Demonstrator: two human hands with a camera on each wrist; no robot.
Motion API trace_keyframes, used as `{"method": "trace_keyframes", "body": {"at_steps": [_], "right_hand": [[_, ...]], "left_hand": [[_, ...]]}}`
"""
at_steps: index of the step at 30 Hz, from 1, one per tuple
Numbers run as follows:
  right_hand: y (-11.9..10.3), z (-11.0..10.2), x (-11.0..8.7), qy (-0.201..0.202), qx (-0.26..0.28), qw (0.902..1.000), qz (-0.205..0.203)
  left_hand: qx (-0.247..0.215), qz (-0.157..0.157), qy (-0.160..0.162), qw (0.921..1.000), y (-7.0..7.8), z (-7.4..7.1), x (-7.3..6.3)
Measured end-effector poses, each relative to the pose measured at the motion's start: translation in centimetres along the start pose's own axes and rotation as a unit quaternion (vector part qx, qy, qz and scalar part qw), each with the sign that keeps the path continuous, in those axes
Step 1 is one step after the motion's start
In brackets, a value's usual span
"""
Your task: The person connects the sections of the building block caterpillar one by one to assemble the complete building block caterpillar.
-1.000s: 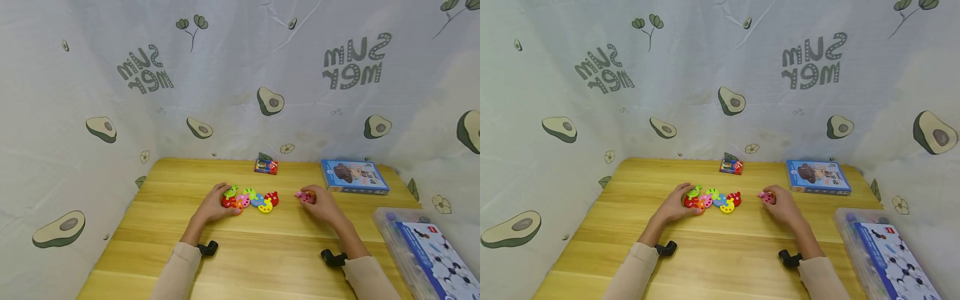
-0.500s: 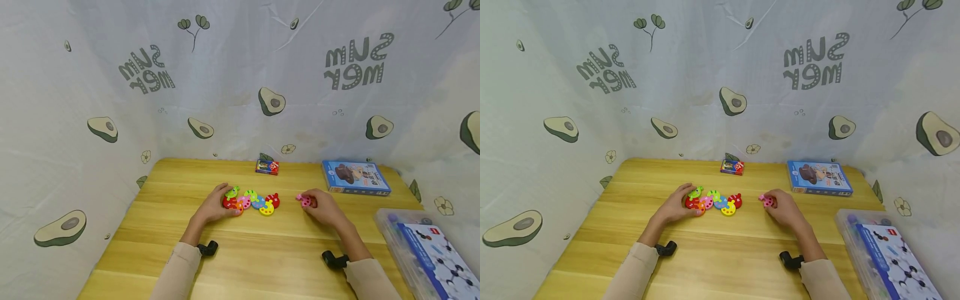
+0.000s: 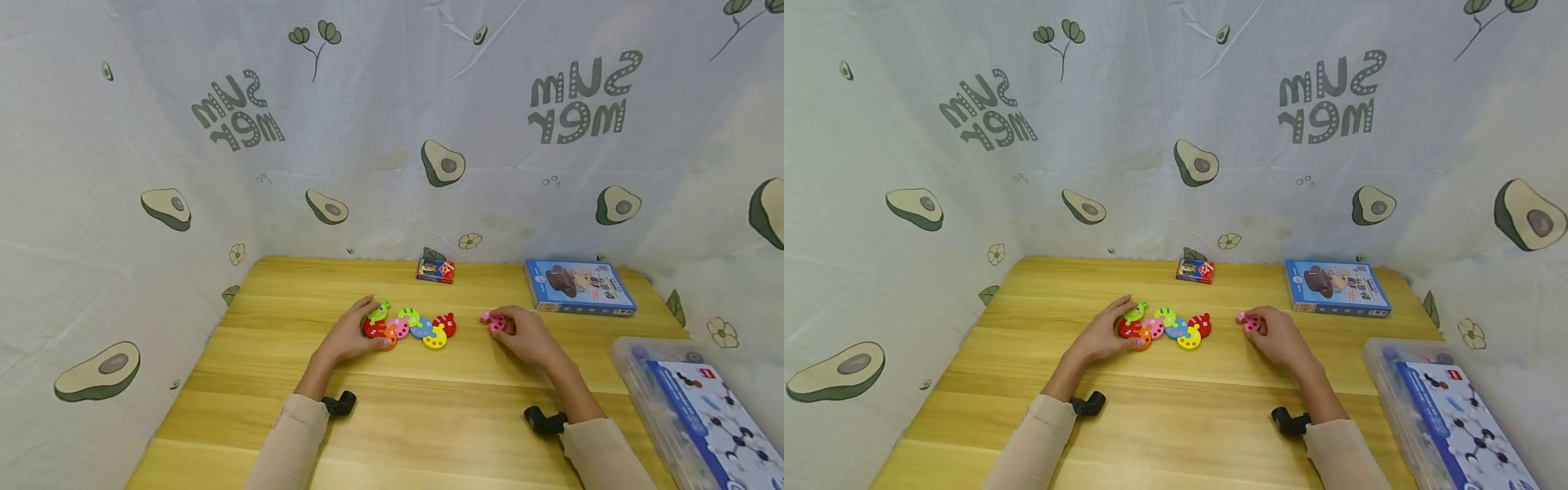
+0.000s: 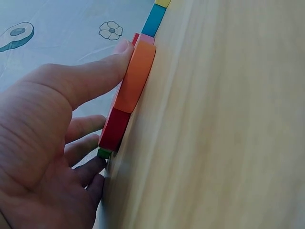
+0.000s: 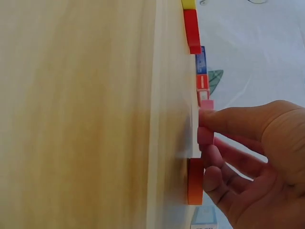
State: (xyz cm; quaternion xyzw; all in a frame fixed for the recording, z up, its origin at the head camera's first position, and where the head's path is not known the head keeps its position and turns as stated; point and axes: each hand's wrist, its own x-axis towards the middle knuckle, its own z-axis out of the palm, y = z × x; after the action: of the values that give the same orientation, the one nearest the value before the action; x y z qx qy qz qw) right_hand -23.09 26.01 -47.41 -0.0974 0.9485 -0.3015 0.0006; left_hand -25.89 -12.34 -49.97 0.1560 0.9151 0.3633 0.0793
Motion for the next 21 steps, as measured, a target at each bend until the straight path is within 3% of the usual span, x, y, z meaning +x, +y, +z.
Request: {"method": "trace_keyframes", "body": {"at_steps": [21], "right_hand": [[-3.0,1.5,2.2,-0.013,0.039,0.9988,-0.027]], "left_hand": [[0.022,-0.001,-0.002,0.9998,0.2,-0.3,-0.2]]}}
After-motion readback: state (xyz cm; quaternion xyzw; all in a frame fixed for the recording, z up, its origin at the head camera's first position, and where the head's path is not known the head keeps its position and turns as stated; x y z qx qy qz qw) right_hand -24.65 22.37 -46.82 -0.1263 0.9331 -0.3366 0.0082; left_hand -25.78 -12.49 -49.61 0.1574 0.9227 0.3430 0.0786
